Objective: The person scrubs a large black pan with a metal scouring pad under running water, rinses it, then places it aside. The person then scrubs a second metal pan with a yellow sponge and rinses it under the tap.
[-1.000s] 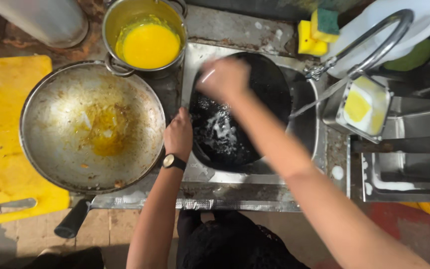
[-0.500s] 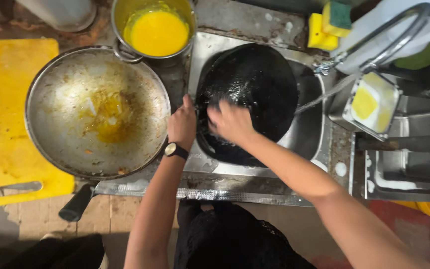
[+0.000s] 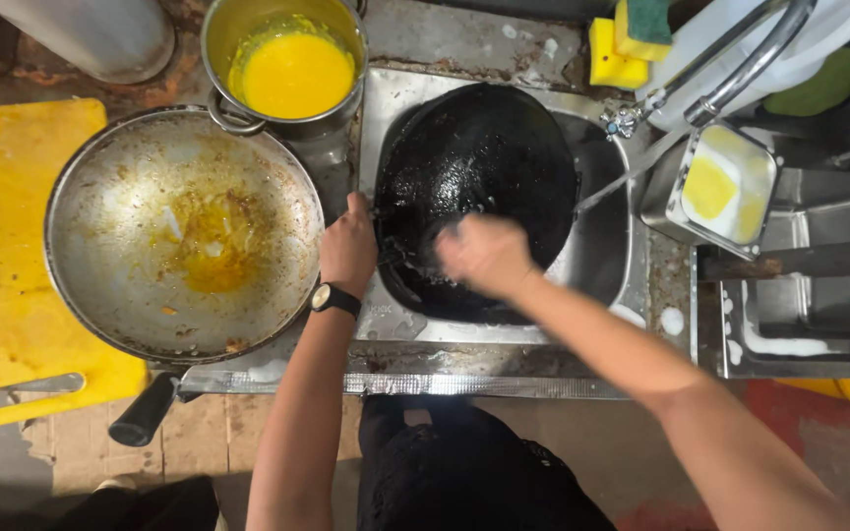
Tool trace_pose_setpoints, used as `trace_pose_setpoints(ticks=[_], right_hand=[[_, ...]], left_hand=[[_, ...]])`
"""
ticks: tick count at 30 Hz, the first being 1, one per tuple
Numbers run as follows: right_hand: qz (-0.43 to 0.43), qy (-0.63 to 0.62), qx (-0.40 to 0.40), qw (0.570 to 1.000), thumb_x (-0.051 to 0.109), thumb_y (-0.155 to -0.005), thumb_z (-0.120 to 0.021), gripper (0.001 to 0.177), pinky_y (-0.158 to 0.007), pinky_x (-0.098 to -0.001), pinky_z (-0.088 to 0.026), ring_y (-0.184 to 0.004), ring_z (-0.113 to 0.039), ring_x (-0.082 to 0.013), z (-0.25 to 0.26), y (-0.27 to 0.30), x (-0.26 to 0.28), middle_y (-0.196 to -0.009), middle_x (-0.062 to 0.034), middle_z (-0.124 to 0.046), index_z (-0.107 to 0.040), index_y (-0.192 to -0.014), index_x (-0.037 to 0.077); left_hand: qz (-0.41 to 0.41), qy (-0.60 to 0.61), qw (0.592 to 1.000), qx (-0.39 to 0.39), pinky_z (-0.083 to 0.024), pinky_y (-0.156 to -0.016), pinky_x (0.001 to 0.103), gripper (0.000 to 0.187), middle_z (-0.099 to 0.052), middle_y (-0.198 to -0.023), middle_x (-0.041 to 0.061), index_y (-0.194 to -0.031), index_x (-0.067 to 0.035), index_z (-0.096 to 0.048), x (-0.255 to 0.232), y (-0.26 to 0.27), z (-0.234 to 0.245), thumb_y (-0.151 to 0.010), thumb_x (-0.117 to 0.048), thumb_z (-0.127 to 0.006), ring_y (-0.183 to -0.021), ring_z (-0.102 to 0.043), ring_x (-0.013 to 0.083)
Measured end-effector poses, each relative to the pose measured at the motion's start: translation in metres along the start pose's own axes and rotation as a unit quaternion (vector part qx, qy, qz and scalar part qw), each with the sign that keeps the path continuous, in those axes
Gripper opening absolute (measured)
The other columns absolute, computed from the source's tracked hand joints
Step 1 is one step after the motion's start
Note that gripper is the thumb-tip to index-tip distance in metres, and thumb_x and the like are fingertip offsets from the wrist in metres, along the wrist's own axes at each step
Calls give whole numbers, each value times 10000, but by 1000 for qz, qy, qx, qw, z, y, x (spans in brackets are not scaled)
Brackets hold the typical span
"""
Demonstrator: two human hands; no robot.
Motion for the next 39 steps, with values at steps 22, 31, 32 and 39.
trace_pose_setpoints(ticks=[22, 31, 32, 39], right_hand=[[-185, -29, -277, 943, 368, -903, -752, 314, -577, -467, -562, -666, -692, -359, 18, 25, -125, -939, -139, -677, -631, -1096, 151], [-332, -114, -249, 903, 415, -961, -698, 329, -765, -511, -534, -909, -703, -408, 13, 8, -200, -1077, -134, -728, -624, -1156, 161], [-327, -129, -251, 902, 423, -924, -690, 356, -750, -501, -543, -897, -711, -403, 9, 38, -183, -1072, -132, -730, -620, -1156, 162], [-468, -88, -220, 851, 502, -942, -657, 414, -749, -527, -520, -879, -691, -436, 7, 42, -261, -957, -209, -719, -605, -1167, 158]], left_hand=[[-8, 39, 999, -26, -532, -695, 567, 370, -717, -870, 268, -1216, -43, -493, -24, 4, 15, -857, 38, -528, -794, -689, 468], [-31, 21, 996, -86, -545, -701, 555, 347, -731, -981, 251, -1209, -31, -489, -26, 8, 12, -870, 35, -521, -820, -693, 467], [-46, 28, 994, -98, -546, -708, 554, 365, -738, -990, 241, -1209, -35, -490, -27, 10, 16, -854, 43, -517, -827, -697, 465], [68, -30, 997, -11, -546, -732, 555, 403, -707, -861, 264, -1306, -62, -484, -18, 7, 3, -912, -12, -553, -804, -691, 471]])
Point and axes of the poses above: each hand's wrist, its own y-axis away from the middle knuckle, its own z-axis out of the back of the hand, x = y × z, the point moved 8 cm from there along -y, towards the middle knuckle
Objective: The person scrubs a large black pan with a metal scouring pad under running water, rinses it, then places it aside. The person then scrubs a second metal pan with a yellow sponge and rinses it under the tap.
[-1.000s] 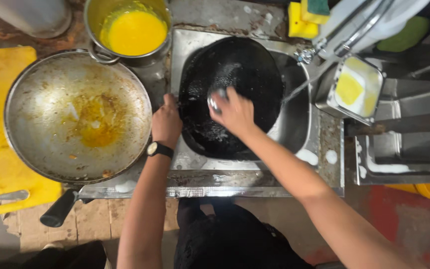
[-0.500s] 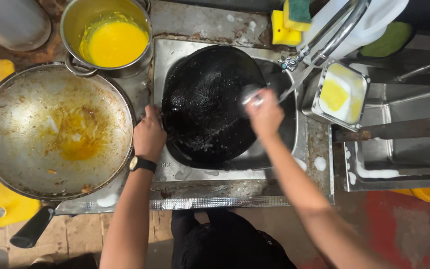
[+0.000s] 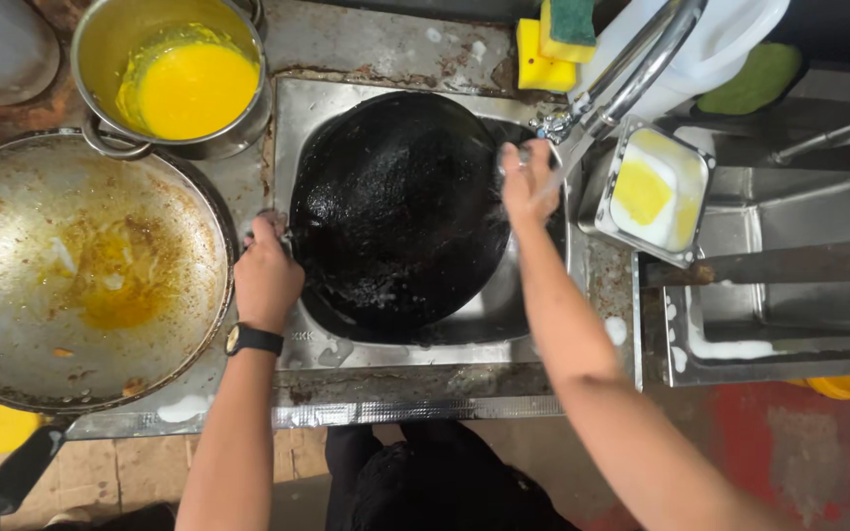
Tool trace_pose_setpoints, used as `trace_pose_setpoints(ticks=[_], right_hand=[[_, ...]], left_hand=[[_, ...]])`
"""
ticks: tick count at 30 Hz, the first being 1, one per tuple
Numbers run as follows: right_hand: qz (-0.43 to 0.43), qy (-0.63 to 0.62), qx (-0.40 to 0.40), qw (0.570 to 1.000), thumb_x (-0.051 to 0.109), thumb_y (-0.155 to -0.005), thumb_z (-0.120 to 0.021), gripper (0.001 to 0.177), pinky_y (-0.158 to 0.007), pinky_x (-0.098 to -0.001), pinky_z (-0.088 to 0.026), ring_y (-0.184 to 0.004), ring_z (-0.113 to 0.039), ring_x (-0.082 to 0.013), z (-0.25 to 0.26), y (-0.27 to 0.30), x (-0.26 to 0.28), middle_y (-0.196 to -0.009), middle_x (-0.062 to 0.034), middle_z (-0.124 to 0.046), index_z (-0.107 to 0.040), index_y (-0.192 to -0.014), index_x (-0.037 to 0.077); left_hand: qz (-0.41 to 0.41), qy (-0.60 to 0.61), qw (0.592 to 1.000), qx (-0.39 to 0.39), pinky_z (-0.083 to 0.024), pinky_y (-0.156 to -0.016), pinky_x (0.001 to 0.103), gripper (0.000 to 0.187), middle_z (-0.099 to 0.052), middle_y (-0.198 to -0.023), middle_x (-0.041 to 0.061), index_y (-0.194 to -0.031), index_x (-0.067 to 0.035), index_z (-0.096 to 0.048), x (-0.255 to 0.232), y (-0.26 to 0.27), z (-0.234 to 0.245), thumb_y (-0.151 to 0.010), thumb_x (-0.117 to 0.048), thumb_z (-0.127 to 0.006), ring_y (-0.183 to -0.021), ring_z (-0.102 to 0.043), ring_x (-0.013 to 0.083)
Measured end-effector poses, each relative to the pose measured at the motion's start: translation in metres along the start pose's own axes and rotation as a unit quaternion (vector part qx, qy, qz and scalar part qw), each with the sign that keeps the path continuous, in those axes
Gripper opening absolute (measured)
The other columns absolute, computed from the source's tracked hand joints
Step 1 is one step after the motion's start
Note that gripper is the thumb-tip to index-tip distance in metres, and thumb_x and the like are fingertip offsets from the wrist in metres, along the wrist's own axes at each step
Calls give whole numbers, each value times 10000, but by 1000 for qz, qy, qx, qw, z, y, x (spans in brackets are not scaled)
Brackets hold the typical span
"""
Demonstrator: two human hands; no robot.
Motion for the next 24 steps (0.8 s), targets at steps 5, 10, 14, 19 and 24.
trace_pose_setpoints(ticks=[5, 10, 14, 19, 24], right_hand=[[-21, -48, 85, 995, 496, -962, -576, 444, -805, -555, -503, -906, -695, -458, -7, 80, -36, -963, -194, -757, -558, -1223, 136], [-76, -119, 49, 989, 497, -1064, -549, 448, -835, -542, -501, -959, -666, -484, -50, 26, -84, -1064, -234, -734, -609, -1304, 124], [99, -262, 25, 960, 396, -1049, -567, 394, -891, -501, -520, -1076, -671, -470, -53, 70, -85, -1136, -228, -733, -625, -1284, 84], [-9, -93, 130, 987, 331, -911, -694, 536, -853, -501, -525, -1047, -670, -461, -75, 72, -148, -1104, -218, -720, -512, -1350, 84], [-64, -146, 132, 978, 343, -843, -667, 611, -844, -506, -522, -1035, -677, -445, -73, 32, -128, -1080, -200, -726, -488, -1406, 188]], left_hand=[[27, 45, 997, -56, -549, -690, 525, 514, -720, -904, 241, -1361, -57, -489, -56, -4, 46, -860, -57, -604, -764, -696, 441], [-213, 209, 951, -84, -590, -761, 428, 167, -731, -1056, 121, -1113, -125, -682, -222, 12, -1, -959, -174, -640, -892, -730, 332], [-174, 351, 909, 140, -572, -709, 441, 130, -756, -896, 148, -948, -51, -725, -325, -25, -134, -896, -151, -661, -820, -739, 345], [-96, 344, 904, 235, -612, -694, 376, 161, -768, -767, 160, -870, -43, -730, -342, -41, -202, -747, -139, -769, -722, -782, 285], [-115, 241, 914, 306, -608, -688, 367, 244, -774, -777, 85, -1001, -123, -781, -314, -43, -141, -939, -276, -602, -705, -776, 223]])
Point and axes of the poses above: each hand's wrist, its own y-axis away from the middle knuckle, its own z-axis out of the back of the hand, x = y × z, the point moved 8 cm from there along -y, towards the middle knuckle
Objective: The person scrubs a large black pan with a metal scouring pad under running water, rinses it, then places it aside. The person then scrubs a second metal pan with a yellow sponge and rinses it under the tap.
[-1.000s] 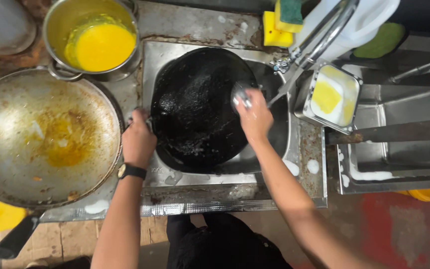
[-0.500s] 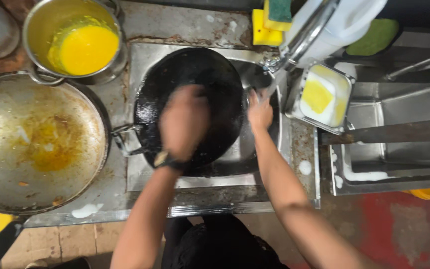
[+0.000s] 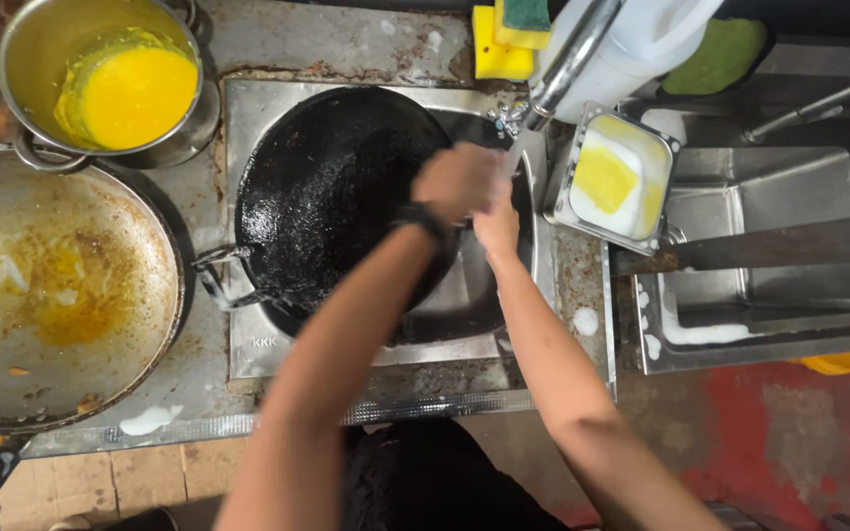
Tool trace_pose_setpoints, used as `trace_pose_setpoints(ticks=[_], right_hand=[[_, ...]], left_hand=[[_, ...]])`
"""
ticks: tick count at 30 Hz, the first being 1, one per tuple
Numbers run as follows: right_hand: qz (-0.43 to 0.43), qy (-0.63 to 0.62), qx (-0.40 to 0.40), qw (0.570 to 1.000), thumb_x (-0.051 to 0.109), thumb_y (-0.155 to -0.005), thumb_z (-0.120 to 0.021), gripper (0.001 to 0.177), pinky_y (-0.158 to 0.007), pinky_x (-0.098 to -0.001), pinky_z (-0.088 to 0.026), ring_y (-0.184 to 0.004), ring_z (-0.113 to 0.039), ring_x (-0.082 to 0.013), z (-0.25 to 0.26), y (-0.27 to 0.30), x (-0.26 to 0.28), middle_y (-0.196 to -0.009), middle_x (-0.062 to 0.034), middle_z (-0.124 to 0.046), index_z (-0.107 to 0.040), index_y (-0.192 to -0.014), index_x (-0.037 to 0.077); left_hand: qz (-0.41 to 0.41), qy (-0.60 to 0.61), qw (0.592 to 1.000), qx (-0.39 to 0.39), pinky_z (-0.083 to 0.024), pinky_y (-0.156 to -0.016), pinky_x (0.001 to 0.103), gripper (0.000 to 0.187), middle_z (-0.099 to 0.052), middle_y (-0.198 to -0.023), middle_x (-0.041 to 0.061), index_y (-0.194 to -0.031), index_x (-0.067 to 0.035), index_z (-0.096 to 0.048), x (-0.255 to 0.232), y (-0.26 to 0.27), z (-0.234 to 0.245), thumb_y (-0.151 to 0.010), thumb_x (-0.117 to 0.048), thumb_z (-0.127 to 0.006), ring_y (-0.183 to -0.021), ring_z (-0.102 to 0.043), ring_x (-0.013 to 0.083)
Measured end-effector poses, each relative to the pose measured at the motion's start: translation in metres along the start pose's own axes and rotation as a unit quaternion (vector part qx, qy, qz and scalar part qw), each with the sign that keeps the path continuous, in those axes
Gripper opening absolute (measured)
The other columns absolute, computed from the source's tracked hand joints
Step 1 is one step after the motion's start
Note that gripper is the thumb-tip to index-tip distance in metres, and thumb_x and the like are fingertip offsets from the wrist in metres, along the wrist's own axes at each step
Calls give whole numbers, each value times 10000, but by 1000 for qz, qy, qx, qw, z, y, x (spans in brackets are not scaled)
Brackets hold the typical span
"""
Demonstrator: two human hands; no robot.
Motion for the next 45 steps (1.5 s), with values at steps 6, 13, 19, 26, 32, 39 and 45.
trace_pose_setpoints(ticks=[6, 13, 19, 26, 32, 39, 45], right_hand=[[52, -11, -49, 997, 491, -957, -640, 401, -859, -463, -546, -944, -748, -365, -6, 2, 154, -976, -154, -773, -612, -1197, 170], [89, 69, -78, 991, 462, -915, -657, 418, -748, -451, -562, -865, -738, -359, 12, 100, 142, -969, -134, -750, -648, -1193, 149], [96, 104, -99, 985, 500, -923, -685, 391, -765, -512, -534, -910, -710, -395, -11, 14, 207, -1020, -119, -761, -644, -1197, 225], [197, 53, -90, 975, 423, -973, -645, 342, -781, -493, -567, -860, -735, -383, 15, 99, 182, -975, -137, -751, -568, -1139, 134], [189, 141, -72, 969, 437, -962, -695, 330, -718, -550, -517, -835, -720, -413, -24, 59, 251, -861, -151, -745, -611, -1108, 154], [175, 77, -69, 979, 379, -988, -692, 302, -721, -467, -557, -850, -724, -341, 15, 125, 201, -963, -102, -737, -586, -1135, 138], [271, 223, -49, 935, 422, -856, -795, 412, -617, -496, -546, -735, -708, -364, -64, 123, 290, -915, -136, -717, -624, -1126, 162]], left_hand=[[-175, -221, 907, -313, -529, -840, 475, 145, -724, -1043, 167, -1023, -77, -741, 38, 115, 168, -917, -59, -642, -935, -675, 391], [-66, -262, 863, -428, -446, -922, 518, 266, -614, -1104, 248, -1168, 16, -631, 139, 191, 241, -933, -82, -708, -1051, -559, 454], [-22, -394, 882, -259, -446, -980, 504, 251, -670, -1160, 137, -1127, -64, -676, 187, 227, 213, -881, -89, -636, -1103, -594, 340], [-54, -515, 835, -189, -312, -1098, 646, 209, -714, -973, -5, -1042, -198, -750, 191, 226, 203, -933, -169, -574, -1065, -635, 213], [-64, -502, 843, -180, -195, -1225, 637, 223, -719, -920, -37, -988, -224, -770, 193, 216, 200, -984, -191, -549, -1062, -634, 194], [-107, -482, 847, -198, -190, -1232, 599, 225, -732, -928, -35, -928, -218, -774, 196, 217, 200, -940, -158, -557, -1074, -634, 203], [-83, -484, 854, -171, -202, -1253, 551, 237, -734, -916, -5, -918, -200, -783, 205, 206, 197, -988, -210, -557, -1088, -635, 199]])
Point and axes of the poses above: each hand's wrist, its own y-axis away from the middle knuckle, its own z-axis out of the back of the hand, x = y × z, the point moved 8 cm from there along -y, towards the middle knuckle
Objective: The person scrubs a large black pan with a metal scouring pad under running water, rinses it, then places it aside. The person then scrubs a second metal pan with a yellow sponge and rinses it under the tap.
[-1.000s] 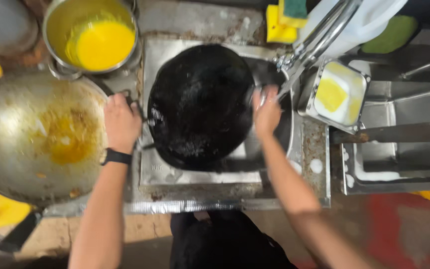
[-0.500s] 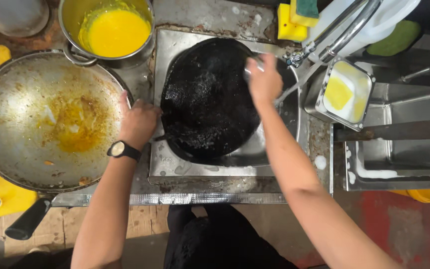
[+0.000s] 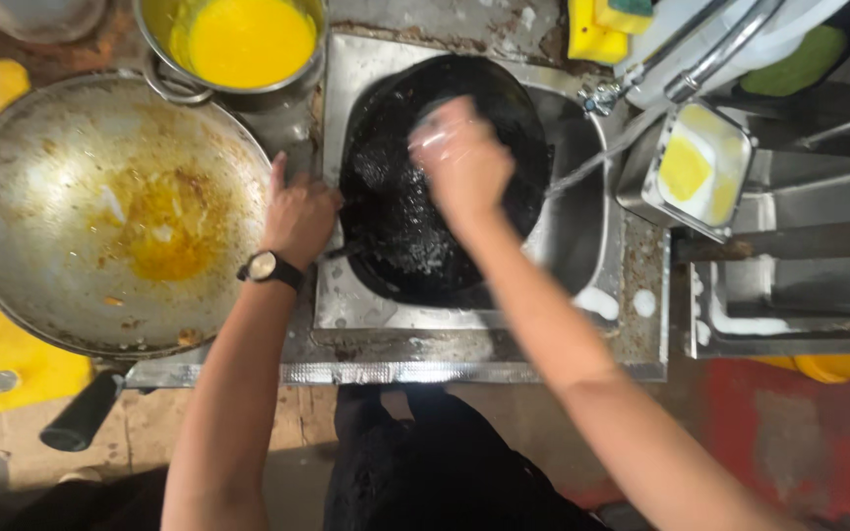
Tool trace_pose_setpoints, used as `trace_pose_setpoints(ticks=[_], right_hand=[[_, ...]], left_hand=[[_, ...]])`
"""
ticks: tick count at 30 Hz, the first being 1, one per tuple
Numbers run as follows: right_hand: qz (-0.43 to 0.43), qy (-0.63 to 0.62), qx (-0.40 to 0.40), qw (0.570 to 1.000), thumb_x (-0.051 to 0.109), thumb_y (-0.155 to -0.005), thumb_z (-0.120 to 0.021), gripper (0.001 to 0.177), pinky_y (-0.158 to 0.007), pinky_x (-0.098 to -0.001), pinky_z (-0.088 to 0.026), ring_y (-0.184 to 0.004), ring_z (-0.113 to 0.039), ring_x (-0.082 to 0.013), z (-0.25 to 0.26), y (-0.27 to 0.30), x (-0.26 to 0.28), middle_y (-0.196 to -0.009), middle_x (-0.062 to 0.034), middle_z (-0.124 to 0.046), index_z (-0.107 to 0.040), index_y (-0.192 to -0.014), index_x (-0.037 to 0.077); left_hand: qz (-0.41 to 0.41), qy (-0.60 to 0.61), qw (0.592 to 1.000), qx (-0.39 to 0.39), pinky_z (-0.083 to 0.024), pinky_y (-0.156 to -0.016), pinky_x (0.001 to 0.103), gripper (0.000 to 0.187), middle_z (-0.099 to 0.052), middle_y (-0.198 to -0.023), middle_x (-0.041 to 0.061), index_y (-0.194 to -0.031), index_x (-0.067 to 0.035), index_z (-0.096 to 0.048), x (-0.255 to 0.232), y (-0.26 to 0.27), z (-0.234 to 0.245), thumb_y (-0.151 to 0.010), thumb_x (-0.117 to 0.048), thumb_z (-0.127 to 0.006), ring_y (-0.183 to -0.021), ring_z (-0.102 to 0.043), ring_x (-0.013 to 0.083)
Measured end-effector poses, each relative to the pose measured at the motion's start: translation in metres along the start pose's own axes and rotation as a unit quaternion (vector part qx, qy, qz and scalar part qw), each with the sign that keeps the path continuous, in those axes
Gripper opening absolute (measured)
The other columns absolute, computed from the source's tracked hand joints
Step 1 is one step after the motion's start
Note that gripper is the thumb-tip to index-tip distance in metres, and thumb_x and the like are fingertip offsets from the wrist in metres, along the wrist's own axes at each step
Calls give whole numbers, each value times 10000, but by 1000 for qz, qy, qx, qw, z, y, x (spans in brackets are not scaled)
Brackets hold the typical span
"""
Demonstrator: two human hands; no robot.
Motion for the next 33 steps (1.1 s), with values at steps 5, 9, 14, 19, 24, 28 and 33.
trace_pose_setpoints(ticks=[5, 9, 14, 19, 24, 28, 33], right_hand=[[205, 11, -115, 972, 371, -854, -778, 363, -521, -399, -556, -664, -702, -278, 41, 86, 17, -904, -112, -684, -658, -1128, 166], [103, -27, -71, 992, 347, -1011, -728, 251, -578, -431, -547, -736, -706, -308, 44, 21, -21, -914, -80, -717, -619, -1149, 167], [171, 86, -38, 981, 408, -887, -754, 298, -459, -435, -522, -561, -667, -283, 4, 31, 59, -714, -94, -637, -599, -1011, 186], [309, 60, 114, 942, 324, -977, -672, 187, -468, -362, -519, -617, -672, -210, 7, 107, 61, -848, -94, -643, -641, -1137, 232], [277, 180, -20, 944, 340, -933, -648, 186, -396, -349, -487, -540, -630, -204, 2, 38, 80, -797, -76, -601, -655, -1051, 195], [377, 183, -7, 908, 235, -915, -667, 97, -376, -345, -450, -543, -598, -155, -25, 107, 125, -781, -65, -564, -593, -907, 173], [426, 112, -8, 898, 301, -841, -690, 266, -397, -336, -451, -522, -585, -183, 16, 104, 89, -845, -89, -606, -636, -1066, 168]], left_hand=[[-15, 28, 998, -46, -193, -1228, 569, 219, -735, -895, 4, -896, -197, -787, 3, 2, 7, -916, -183, -570, -1071, -646, 222], [-11, -52, 998, 36, -183, -1261, 539, 277, -737, -920, 32, -916, -199, -782, 5, -17, -20, -1011, -183, -522, -981, -675, 207], [-15, 14, 1000, -5, -175, -1247, 527, 267, -752, -879, 13, -846, -202, -790, 10, -25, -18, -943, -199, -541, -1070, -663, 205], [-15, 4, 1000, -17, -189, -1221, 509, 304, -760, -857, 1, -829, -197, -799, 12, -32, -23, -972, -230, -533, -1052, -666, 217], [10, 34, 999, -8, -168, -1253, 489, 308, -761, -858, 24, -821, -211, -806, 14, -31, -22, -981, -226, -543, -1054, -666, 217], [4, 12, 1000, -13, -174, -1258, 462, 291, -757, -845, 30, -789, -199, -805, 14, -31, -13, -962, -214, -572, -1045, -669, 202], [15, 71, 997, -42, -177, -1242, 479, 257, -755, -821, 44, -765, -191, -810, 16, -30, -12, -904, -206, -596, -1008, -669, 234]])
Point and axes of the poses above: each hand's wrist, its own y-axis away from the middle knuckle, its own z-axis out of the back of the hand, x = y × z, the point moved 8 cm from there along -y, towards the middle knuckle
